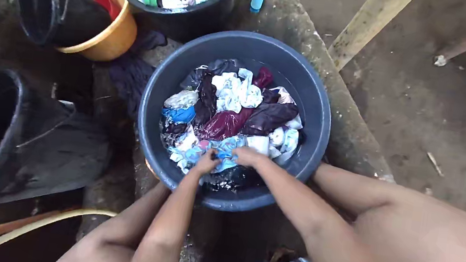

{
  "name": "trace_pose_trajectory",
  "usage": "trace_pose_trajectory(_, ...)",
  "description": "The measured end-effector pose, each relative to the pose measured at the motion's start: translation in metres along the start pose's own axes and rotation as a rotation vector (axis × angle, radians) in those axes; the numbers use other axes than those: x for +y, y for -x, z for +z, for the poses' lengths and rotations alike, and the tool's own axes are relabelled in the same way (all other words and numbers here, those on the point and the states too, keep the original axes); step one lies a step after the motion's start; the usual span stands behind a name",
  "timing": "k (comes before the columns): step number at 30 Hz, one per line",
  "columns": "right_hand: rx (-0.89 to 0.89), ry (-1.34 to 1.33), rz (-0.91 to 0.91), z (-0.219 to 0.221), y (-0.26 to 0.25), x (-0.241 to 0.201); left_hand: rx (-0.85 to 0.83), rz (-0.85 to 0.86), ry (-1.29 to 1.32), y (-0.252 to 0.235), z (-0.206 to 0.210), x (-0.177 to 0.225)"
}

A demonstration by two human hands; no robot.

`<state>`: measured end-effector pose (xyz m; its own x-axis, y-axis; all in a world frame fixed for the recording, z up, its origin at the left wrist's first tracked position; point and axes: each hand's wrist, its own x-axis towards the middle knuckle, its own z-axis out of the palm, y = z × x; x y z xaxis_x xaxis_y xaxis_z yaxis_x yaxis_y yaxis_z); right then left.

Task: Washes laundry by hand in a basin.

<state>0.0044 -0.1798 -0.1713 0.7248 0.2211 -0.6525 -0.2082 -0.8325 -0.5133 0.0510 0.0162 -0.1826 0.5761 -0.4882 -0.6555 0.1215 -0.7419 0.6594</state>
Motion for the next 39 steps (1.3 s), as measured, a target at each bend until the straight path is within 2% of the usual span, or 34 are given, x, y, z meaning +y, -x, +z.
trace_pose_trajectory(3, -0.091, 0.035, 0.112, 0.035, 0.003, -0.003, -0.149, -0.061, -0.305, -0.003, 0.023, -0.004)
trace_pose_trajectory(5, -0.185, 0.077, 0.107, 0.041, 0.006, -0.002, -0.245, -0.051, -0.376, 0.001, 0.020, 0.002)
trace_pose_trajectory(7, -0.229, 0.144, 0.045, 0.019, 0.015, -0.009, -0.264, 0.006, -0.298, 0.008, 0.006, 0.015)
trace_pose_trajectory(9, -0.152, 0.148, -0.059, -0.028, 0.037, -0.030, -0.230, 0.099, -0.206, 0.029, -0.013, 0.041)
trace_pose_trajectory(11, 0.032, 0.087, -0.224, -0.082, 0.069, -0.055, -0.174, 0.208, -0.198, 0.064, -0.035, 0.084)
trace_pose_trajectory(14, 0.375, -0.182, -0.688, -0.134, 0.129, -0.081, 0.131, 0.412, -0.101, 0.137, -0.058, 0.154)
trace_pose_trajectory(16, 0.497, -0.488, -0.976, -0.139, 0.153, -0.095, 0.322, 0.581, 0.004, 0.176, -0.067, 0.183)
trace_pose_trajectory(18, 0.517, -0.665, -1.101, -0.130, 0.163, -0.109, 0.405, 0.723, 0.126, 0.205, -0.073, 0.206)
trace_pose_trajectory(20, 0.544, -0.714, -1.089, -0.109, 0.163, -0.120, 0.414, 0.834, 0.305, 0.229, -0.080, 0.225)
trace_pose_trajectory(22, 0.545, -0.683, -0.892, -0.081, 0.153, -0.128, 0.433, 0.927, 0.479, 0.249, -0.086, 0.236)
trace_pose_trajectory(23, 0.525, -0.570, -0.750, -0.072, 0.144, -0.128, 0.450, 0.944, 0.546, 0.259, -0.088, 0.236)
trace_pose_trajectory(25, 0.392, -0.321, -0.497, -0.070, 0.127, -0.122, 0.525, 0.878, 0.679, 0.267, -0.091, 0.221)
trace_pose_trajectory(26, 0.326, -0.232, -0.391, -0.074, 0.121, -0.117, 0.597, 0.780, 0.725, 0.262, -0.090, 0.204)
trace_pose_trajectory(28, 0.270, -0.142, -0.217, -0.080, 0.112, -0.109, 0.735, 0.480, 0.665, 0.231, -0.084, 0.152)
trace_pose_trajectory(29, 0.286, -0.131, -0.176, -0.079, 0.110, -0.105, 0.732, 0.324, 0.574, 0.209, -0.076, 0.121)
trace_pose_trajectory(31, 0.316, -0.100, -0.187, -0.073, 0.112, -0.112, 0.592, 0.052, 0.426, 0.171, -0.048, 0.072)
trace_pose_trajectory(32, 0.312, -0.057, -0.227, -0.067, 0.115, -0.121, 0.495, -0.038, 0.501, 0.161, -0.031, 0.060)
trace_pose_trajectory(34, 0.276, 0.051, -0.332, -0.044, 0.124, -0.142, 0.287, -0.137, 0.873, 0.152, -0.007, 0.057)
trace_pose_trajectory(36, 0.214, 0.099, -0.457, -0.017, 0.140, -0.156, 0.137, -0.118, 1.259, 0.150, 0.008, 0.059)
trace_pose_trajectory(38, 0.175, 0.001, -0.587, -0.005, 0.156, -0.160, 0.124, -0.034, 1.517, 0.150, 0.013, 0.062)
trace_pose_trajectory(39, 0.183, -0.140, -0.620, -0.004, 0.162, -0.156, 0.144, 0.000, 1.564, 0.147, 0.014, 0.065)
